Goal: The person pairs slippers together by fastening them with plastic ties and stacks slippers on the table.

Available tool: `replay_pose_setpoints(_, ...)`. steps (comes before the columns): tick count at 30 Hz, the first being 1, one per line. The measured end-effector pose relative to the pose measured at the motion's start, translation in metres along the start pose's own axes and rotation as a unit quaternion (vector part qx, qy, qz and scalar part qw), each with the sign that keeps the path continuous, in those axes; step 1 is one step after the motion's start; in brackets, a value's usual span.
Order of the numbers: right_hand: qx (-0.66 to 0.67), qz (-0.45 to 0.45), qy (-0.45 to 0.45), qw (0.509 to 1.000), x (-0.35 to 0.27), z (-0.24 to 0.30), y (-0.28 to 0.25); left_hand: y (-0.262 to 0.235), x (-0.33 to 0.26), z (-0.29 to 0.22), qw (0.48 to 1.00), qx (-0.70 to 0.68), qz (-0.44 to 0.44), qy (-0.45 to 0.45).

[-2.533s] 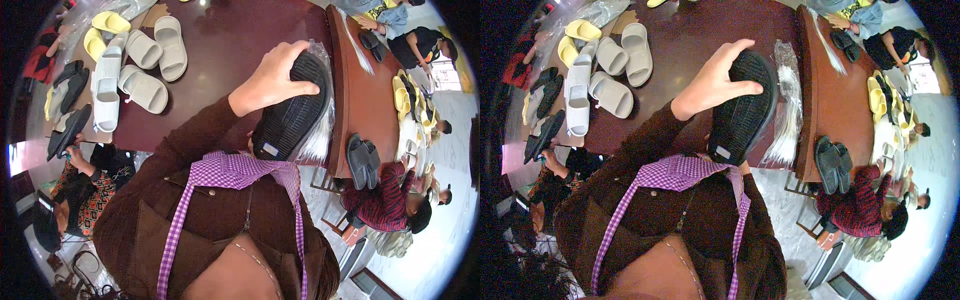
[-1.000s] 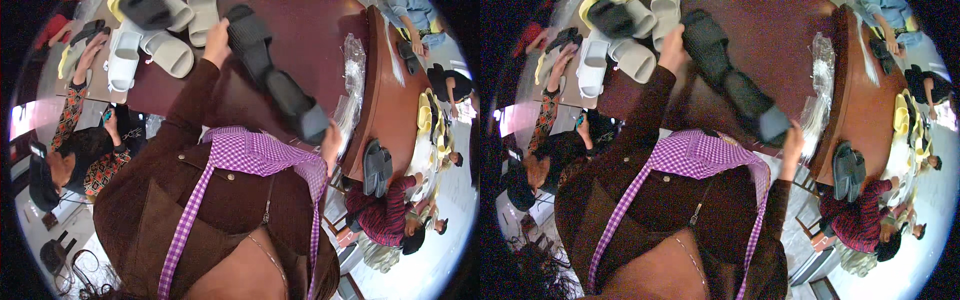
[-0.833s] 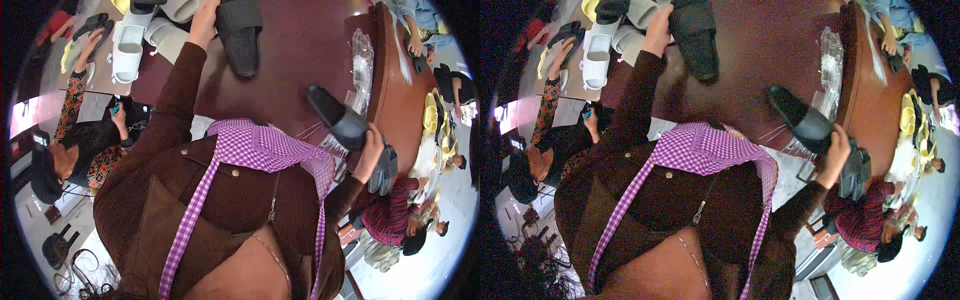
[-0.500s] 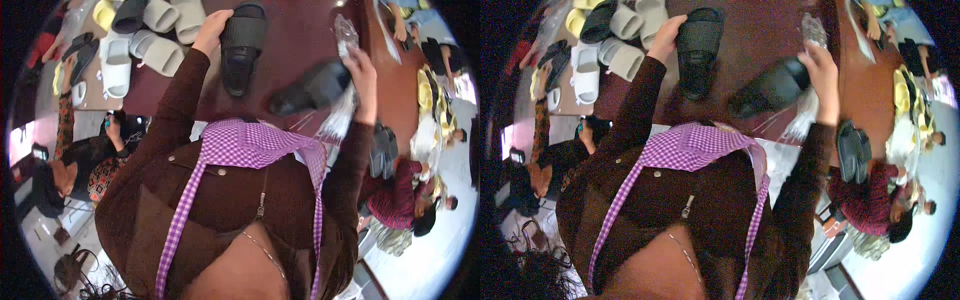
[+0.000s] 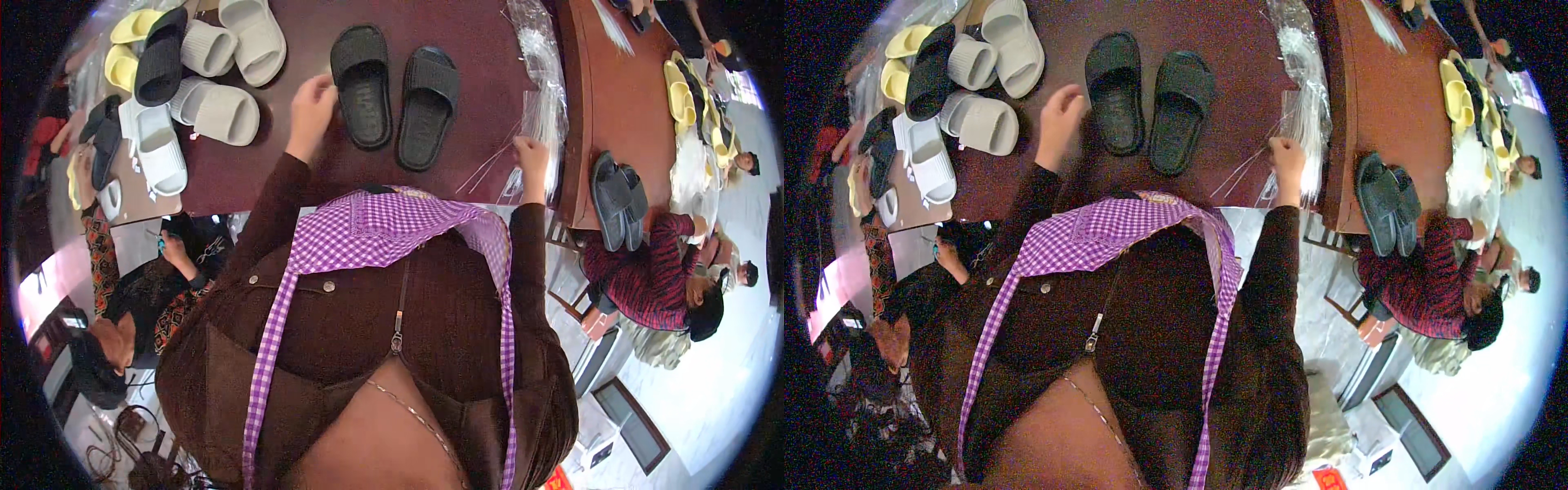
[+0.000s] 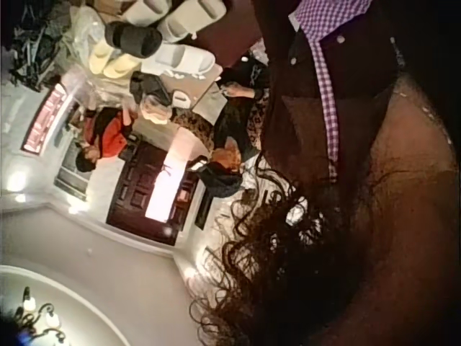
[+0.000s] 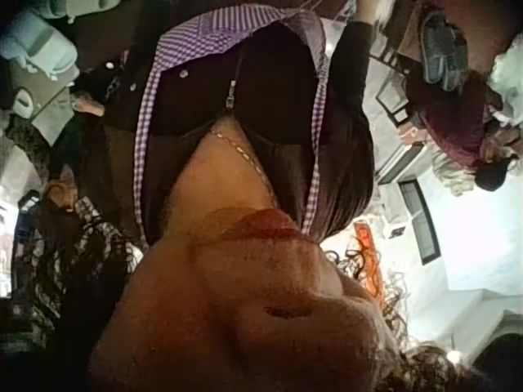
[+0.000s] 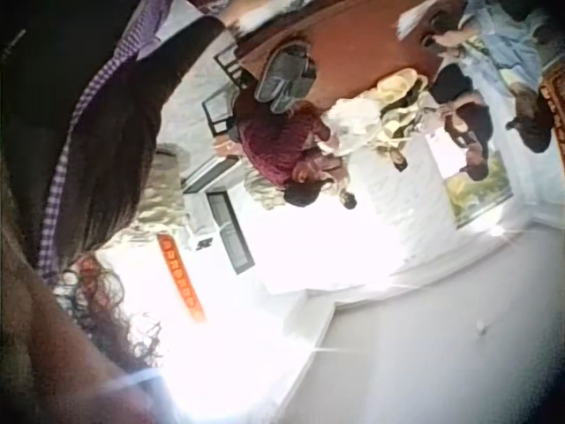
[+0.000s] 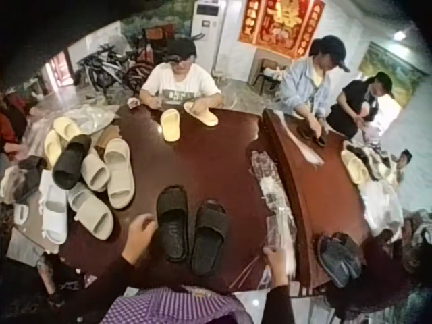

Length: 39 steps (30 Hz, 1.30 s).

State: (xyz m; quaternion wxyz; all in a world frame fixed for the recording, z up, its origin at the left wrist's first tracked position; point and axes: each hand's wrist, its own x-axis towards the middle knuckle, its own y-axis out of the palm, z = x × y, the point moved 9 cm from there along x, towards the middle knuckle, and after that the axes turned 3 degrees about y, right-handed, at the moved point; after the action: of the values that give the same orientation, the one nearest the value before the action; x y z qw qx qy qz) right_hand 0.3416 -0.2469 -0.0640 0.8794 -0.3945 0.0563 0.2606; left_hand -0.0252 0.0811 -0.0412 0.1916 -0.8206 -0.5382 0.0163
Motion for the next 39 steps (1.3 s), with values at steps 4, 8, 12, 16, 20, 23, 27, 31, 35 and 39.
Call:
replay_pose_setpoints(4, -0.025, -0.108, -0.044, 0.993, 0.013, -0.027, 0.014, 0.034, -0.026, -0.023, 0.997, -0.045, 0.063, -0.011)
replay_pose_setpoints(8, -0.093, -0.164, -0.106, 0.976, 0.011, 0.013, 0.015, 0.051, -0.047, -0.028, 0.992, -0.029, 0.118, -0.017)
replay_pose_setpoints(12, -0.092, -0.179, -0.023, 0.979, 0.019, 0.021, 0.010, 0.060, -0.060, -0.027, 0.987, -0.045, 0.150, -0.030)
replay_pose_setpoints(16, -0.219, -0.125, -0.011, 0.968, 0.014, 0.043, 0.015, 0.060, -0.065, -0.024, 0.982, -0.040, 0.173, -0.061)
replay_pose_setpoints(20, -0.195, -0.143, -0.028, 0.970, 0.017, 0.033, 0.023, 0.058, -0.065, -0.017, 0.976, -0.033, 0.195, -0.089)
replay_pose_setpoints(23, -0.215, -0.141, -0.044, 0.965, 0.021, 0.032, 0.028, 0.059, -0.064, -0.014, 0.973, -0.039, 0.204, -0.095)
replay_pose_setpoints(27, -0.143, -0.177, -0.032, 0.973, 0.030, 0.010, 0.016, 0.058, -0.061, -0.015, 0.971, -0.048, 0.207, -0.105)
replay_pose_setpoints(31, -0.078, -0.239, -0.081, 0.964, 0.030, 0.016, 0.002, 0.061, -0.061, -0.007, 0.970, -0.070, 0.207, -0.105)
replay_pose_setpoints(35, -0.088, -0.208, -0.039, 0.973, 0.045, 0.030, -0.002, 0.066, -0.067, -0.004, 0.964, -0.104, 0.210, -0.126)
replay_pose_setpoints(39, -0.154, -0.214, -0.074, 0.962, 0.066, 0.044, -0.008, 0.070, -0.069, -0.007, 0.960, -0.102, 0.233, -0.120)
